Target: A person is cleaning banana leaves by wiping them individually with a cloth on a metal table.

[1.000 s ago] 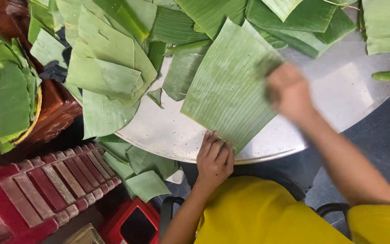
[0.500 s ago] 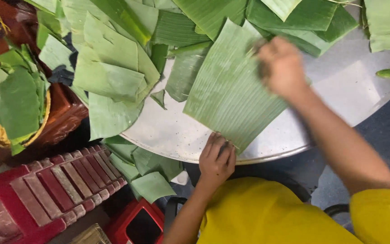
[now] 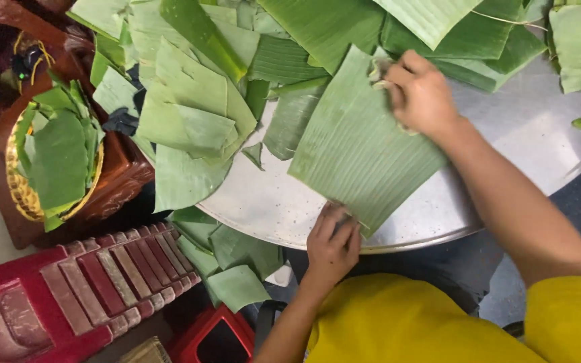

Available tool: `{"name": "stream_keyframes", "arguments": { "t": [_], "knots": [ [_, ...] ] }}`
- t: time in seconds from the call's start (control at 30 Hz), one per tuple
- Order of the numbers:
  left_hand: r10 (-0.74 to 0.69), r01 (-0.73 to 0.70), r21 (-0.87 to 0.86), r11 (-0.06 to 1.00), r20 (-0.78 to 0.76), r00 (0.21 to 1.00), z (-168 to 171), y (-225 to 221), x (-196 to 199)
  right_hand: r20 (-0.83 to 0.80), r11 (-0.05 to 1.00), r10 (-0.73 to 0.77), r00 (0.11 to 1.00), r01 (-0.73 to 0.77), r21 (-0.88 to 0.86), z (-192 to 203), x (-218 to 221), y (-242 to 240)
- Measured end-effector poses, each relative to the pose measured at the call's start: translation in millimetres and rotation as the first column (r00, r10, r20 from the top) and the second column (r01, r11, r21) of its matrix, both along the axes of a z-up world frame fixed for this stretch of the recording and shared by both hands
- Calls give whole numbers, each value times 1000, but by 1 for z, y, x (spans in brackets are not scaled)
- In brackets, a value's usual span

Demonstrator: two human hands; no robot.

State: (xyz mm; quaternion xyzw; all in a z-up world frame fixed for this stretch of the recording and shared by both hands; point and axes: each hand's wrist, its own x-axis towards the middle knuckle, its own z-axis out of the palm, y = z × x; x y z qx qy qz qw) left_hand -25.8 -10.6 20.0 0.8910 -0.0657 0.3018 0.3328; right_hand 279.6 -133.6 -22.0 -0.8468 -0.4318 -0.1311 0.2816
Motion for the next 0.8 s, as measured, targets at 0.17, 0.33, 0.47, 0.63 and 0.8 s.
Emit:
{"name": "stream_keyframes", "arguments": {
  "t": [0.17,0.33,0.47,0.63,0.8],
  "knots": [
    [178,-179,81,981,13,984,-4,14,8,-45,990,-65,997,59,-131,-41,-70,24],
    [154,-151,93,984,-31,988,-13,12,7,-520,950,312,795,-272,155,84,-125,85],
    [176,-178,54,983,26,984,-17,12,9,-836,992,127,534,-85,96,103,-117,84],
    [226,-225,-29,974,27,974,-23,14,2,-650,989,146,746,-85,124,45,-110,85],
    [239,-235,-60,970,55,970,-35,15,-1,-88,782,609,789,-578,234,-10,-115,99]
  ]
}}
